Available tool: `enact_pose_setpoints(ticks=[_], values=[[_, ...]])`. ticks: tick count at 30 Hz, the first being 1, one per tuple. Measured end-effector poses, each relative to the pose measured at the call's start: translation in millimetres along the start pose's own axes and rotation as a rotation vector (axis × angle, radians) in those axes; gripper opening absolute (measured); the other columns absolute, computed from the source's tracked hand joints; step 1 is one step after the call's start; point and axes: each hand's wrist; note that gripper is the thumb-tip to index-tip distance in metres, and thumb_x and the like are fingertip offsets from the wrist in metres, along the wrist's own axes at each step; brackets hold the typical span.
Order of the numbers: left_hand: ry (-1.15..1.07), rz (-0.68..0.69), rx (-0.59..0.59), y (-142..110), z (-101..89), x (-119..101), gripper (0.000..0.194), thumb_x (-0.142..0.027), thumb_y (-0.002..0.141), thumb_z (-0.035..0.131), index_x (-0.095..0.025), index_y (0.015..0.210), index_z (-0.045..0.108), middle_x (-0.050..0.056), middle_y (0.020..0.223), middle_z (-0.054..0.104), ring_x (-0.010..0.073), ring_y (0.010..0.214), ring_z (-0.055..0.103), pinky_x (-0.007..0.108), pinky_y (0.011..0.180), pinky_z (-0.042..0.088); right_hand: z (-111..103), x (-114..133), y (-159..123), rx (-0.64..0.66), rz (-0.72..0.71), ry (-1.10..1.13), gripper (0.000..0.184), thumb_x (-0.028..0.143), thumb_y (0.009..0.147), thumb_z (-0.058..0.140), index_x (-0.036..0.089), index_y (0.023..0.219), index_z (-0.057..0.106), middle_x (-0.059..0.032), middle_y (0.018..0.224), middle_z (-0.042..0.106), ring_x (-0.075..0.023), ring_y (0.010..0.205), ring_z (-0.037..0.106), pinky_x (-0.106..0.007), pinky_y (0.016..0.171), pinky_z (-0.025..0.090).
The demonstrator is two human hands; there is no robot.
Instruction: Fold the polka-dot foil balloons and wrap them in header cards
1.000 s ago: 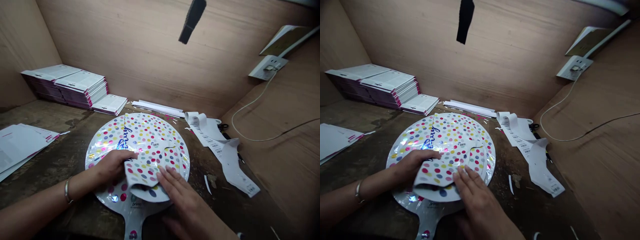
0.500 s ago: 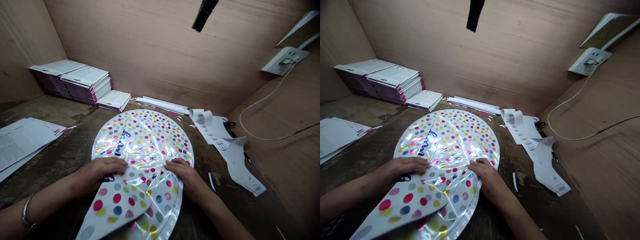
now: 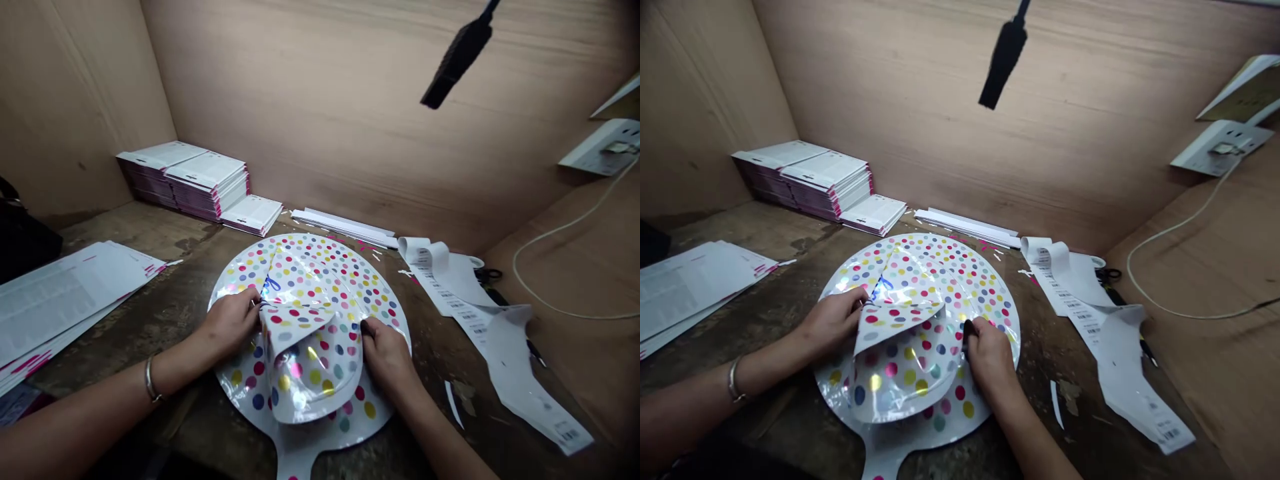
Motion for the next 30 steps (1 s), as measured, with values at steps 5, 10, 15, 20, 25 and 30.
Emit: enact_pose_setpoints(ticks=[5, 10, 15, 20, 25, 30], values=[[-0.033, -0.061, -0.026, 4.4, 6.6, -0.2, 0.012, -0.027, 0.086, 0.042, -0.021, 0.096, 0.044, 0.001, 0.071, 0.063, 0.0202, 0.067, 0.060, 0.025, 0.056, 0.035, 8.4, 5.1, 4.2, -0.052, 0.066, -0.074, 0.027, 0.033, 0.089, 0.039, 0.021, 0.073, 0.056, -0.0049, 0.069, 0.064, -0.0177, 0.064, 0.057, -0.025, 0.056, 0.032], [-0.073, -0.039, -0.069, -3.4, 9.0, 1.1, 0.017, -0.034, 0.089, 0.041, -0.021, 0.100, 0.044, 0.001, 0.071, 0.062, 0.0207, 0.069, 0.060, 0.027, 0.059, 0.038, 10.5, 6.6, 5.0, -0.082, 0.088, -0.127, 0.029, 0.037, 0.091, 0.038, 0.021, 0.076, 0.056, -0.0060, 0.070, 0.065, -0.0181, 0.064, 0.058, -0.026, 0.056, 0.032], [-0.024, 0.064, -0.088, -18.7, 9.1, 0.7, 0.030, -0.029, 0.088, 0.045, -0.022, 0.117, 0.047, 0.002, 0.078, 0.063, 0.0207, 0.077, 0.061, 0.030, 0.070, 0.042, 11.2, 8.0, 3.8, -0.086, 0.081, -0.228, 0.029, 0.037, 0.091, 0.038, 0.021, 0.078, 0.057, -0.0070, 0.068, 0.065, -0.0199, 0.063, 0.059, -0.027, 0.055, 0.031], [0.015, 0.099, -0.044, -20.4, 8.7, 5.4, 0.023, -0.029, 0.089, 0.043, -0.028, 0.100, 0.064, 0.003, 0.093, 0.068, 0.0225, 0.090, 0.061, 0.035, 0.080, 0.043, 11.4, 7.6, 5.9, -0.047, 0.054, -0.307, 0.030, 0.039, 0.092, 0.034, 0.022, 0.080, 0.056, -0.0063, 0.070, 0.065, -0.0217, 0.066, 0.061, -0.029, 0.056, 0.033], [0.243, 0.113, -0.012, -11.5, -0.5, 2.0, 0.028, -0.025, 0.087, 0.047, -0.026, 0.110, 0.064, 0.009, 0.098, 0.067, 0.0279, 0.095, 0.060, 0.042, 0.081, 0.043, 15.6, 10.8, 8.0, -0.042, 0.055, -0.345, 0.031, 0.040, 0.092, 0.033, 0.021, 0.082, 0.056, -0.0079, 0.076, 0.068, -0.0222, 0.069, 0.063, -0.030, 0.056, 0.035], [0.325, 0.342, -0.053, 10.9, 4.3, -31.5, 0.030, -0.020, 0.086, 0.047, -0.018, 0.113, 0.061, 0.015, 0.136, 0.047, 0.0324, 0.131, 0.034, 0.051, 0.106, 0.022, 17.1, 14.1, 6.7, -0.035, 0.056, -0.364, 0.031, 0.038, 0.093, 0.033, 0.020, 0.084, 0.057, -0.0096, 0.079, 0.068, -0.0238, 0.074, 0.064, -0.031, 0.058, 0.037]])
Point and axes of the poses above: each hand's wrist, its own y-axis towards the middle knuckle, its own z-axis out of the palm, x = y × z
